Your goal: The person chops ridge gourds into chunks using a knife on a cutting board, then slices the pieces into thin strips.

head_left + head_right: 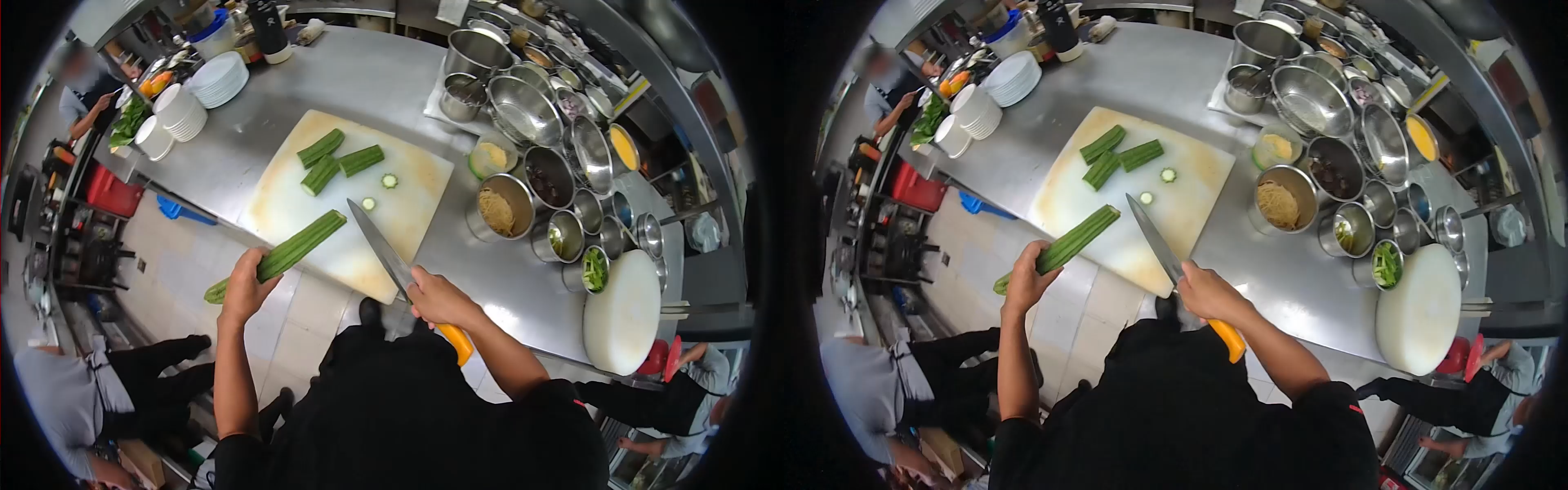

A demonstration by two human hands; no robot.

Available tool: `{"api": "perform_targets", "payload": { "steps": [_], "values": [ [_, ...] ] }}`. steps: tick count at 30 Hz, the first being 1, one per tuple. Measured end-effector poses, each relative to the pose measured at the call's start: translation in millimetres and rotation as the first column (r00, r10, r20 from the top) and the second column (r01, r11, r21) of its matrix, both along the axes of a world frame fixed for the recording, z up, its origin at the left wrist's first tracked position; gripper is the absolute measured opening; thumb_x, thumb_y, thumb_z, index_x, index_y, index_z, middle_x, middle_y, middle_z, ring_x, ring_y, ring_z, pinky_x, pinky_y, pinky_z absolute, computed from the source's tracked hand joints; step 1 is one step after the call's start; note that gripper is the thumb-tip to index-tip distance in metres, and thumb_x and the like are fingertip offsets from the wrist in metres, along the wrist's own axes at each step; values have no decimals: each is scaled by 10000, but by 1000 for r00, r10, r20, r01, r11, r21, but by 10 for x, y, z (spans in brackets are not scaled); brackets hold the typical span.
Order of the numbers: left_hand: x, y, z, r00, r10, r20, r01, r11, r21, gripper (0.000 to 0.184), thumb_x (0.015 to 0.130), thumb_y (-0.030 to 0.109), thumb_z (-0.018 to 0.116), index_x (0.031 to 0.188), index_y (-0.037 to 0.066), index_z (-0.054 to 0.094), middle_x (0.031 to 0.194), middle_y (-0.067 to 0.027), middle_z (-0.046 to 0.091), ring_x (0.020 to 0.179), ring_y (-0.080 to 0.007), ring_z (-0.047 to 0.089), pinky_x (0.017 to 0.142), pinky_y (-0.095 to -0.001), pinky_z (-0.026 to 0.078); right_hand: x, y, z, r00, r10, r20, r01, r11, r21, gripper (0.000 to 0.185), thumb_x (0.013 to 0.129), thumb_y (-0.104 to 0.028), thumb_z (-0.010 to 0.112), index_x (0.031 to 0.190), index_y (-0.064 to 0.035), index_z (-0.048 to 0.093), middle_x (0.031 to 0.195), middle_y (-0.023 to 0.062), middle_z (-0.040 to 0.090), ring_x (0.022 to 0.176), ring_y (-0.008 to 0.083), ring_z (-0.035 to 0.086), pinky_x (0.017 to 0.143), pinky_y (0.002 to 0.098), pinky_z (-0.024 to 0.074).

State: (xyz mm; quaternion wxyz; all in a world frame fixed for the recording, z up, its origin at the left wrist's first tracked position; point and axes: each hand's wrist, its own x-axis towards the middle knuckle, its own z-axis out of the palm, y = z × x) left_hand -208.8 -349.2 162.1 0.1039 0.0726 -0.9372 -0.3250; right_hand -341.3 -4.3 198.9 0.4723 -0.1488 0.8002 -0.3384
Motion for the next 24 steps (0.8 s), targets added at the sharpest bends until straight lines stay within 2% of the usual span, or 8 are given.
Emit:
{"api": "perform_targets", "payload": {
  "steps": [3,4,7,8,15,17,20,24],
  "values": [
    [-354,68,-116,998,-68,14,66,994,86,459,701,-9,823,1073,5,555,994,-188,607,914,-380,599,796,-416,498,-91,17,-61,986,-73,-147,82,995,52,248,987,-202,390,1054,29,449,784,242,661,514,336,625,599,471,528],
    [-471,109,-152,998,-61,17,59,995,79,475,687,-8,837,1067,1,553,993,-190,606,926,-387,594,812,-423,496,-132,81,-187,970,-53,-238,77,993,91,261,990,-203,398,1093,31,449,825,323,653,640,434,654,694,535,517],
    [-761,162,-225,990,-132,-41,132,991,12,489,682,9,849,1067,-7,549,1005,-195,601,941,-390,593,817,-427,496,-201,179,-366,920,-116,-374,181,973,142,277,993,-215,403,1122,27,441,857,349,647,801,501,651,782,570,492],
    [-838,144,-225,985,-167,35,167,986,-8,479,708,64,852,1066,-18,544,1025,-198,593,959,-395,591,823,-431,496,-232,206,-384,918,-113,-379,179,973,144,277,993,-215,403,1122,27,441,857,349,647,801,501,651,782,570,492],
    [-1172,394,-232,965,-261,-39,258,964,-66,452,790,165,817,1102,-34,558,1044,-196,598,977,-398,600,841,-421,503,-297,329,-256,958,-52,-283,84,991,100,311,1039,-282,378,1128,11,432,900,361,643,880,546,618,818,587,468],
    [-1315,636,-251,984,-175,23,164,954,251,421,804,160,801,1116,-29,591,1112,-195,600,1009,-389,610,868,-402,512,-283,372,-275,962,-57,-266,82,993,83,317,1047,-295,369,1122,7,433,895,357,644,874,547,617,814,590,466],
    [-1568,792,-398,936,-351,27,349,935,66,368,818,143,778,1114,-6,621,1173,-174,601,1042,-373,615,898,-395,515,-241,474,-268,960,-7,-280,28,997,70,335,1052,-306,362,1108,16,433,885,346,647,861,542,620,808,595,468],
    [-1708,1043,-394,920,-384,-78,383,923,-24,318,826,108,751,1106,12,634,1155,-148,618,1047,-357,616,915,-400,513,-262,579,-207,964,-16,-265,34,997,65,352,1051,-303,368,1112,37,435,879,329,656,855,531,630,805,596,479]
  ]
}}
